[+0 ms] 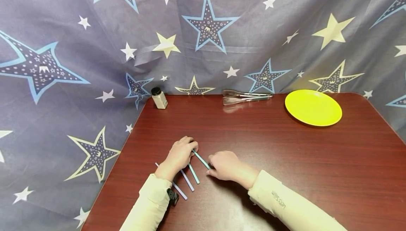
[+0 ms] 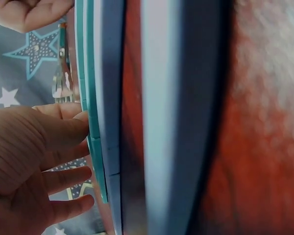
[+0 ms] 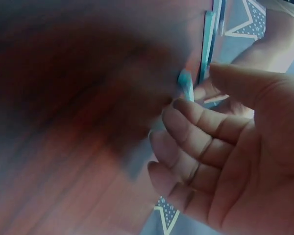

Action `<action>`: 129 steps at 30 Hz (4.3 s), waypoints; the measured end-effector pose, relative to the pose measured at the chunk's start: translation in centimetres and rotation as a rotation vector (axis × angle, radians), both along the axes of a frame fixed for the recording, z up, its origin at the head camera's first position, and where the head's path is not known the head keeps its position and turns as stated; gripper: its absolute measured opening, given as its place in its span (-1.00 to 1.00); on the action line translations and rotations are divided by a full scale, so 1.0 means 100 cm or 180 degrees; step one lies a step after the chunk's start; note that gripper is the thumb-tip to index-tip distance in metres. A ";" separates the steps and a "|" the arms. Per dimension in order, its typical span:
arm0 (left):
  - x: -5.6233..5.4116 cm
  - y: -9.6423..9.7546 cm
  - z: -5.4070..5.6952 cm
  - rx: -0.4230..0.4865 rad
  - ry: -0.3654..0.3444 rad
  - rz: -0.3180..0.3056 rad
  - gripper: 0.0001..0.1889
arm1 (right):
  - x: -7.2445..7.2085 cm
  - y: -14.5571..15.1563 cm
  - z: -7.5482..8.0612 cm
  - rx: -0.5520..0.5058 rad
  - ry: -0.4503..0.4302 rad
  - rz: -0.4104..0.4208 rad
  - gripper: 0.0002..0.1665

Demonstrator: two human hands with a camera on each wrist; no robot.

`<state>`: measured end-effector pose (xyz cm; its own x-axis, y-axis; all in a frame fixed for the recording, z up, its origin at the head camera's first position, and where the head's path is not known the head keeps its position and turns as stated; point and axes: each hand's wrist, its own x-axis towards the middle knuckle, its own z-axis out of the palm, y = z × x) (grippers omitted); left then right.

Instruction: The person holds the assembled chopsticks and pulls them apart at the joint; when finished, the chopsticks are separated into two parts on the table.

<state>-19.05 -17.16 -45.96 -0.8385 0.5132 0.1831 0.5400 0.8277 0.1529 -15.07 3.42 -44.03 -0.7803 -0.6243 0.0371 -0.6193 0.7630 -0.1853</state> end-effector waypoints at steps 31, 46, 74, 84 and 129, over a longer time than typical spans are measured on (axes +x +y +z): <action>0.012 0.021 0.015 0.0132 0.0590 -0.0386 -0.77 | -0.003 0.039 0.010 -0.0193 0.0191 -0.0684 -0.70; 0.030 0.056 0.019 0.0276 0.0385 -0.0691 -0.92 | 0.003 0.091 0.024 -0.0513 0.0545 -0.0303 -0.66; 0.042 0.121 0.028 0.0868 -0.0163 -0.0959 -0.89 | 0.021 0.126 0.019 -0.1174 0.0773 0.0176 -0.72; 0.039 0.123 0.027 0.0868 -0.0110 -0.0973 -0.84 | 0.019 0.138 0.012 -0.1265 0.0986 0.0260 -0.92; -0.048 0.146 0.009 0.0217 0.0017 0.0591 -0.84 | 0.026 0.192 -0.016 -0.0854 0.0435 -0.0180 -0.77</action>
<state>-23.86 -2.57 -45.08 -0.9165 0.3361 0.2168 0.3800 0.9009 0.2097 -12.43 22.64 -45.60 -0.7899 -0.5339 0.3018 -0.6104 0.7319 -0.3027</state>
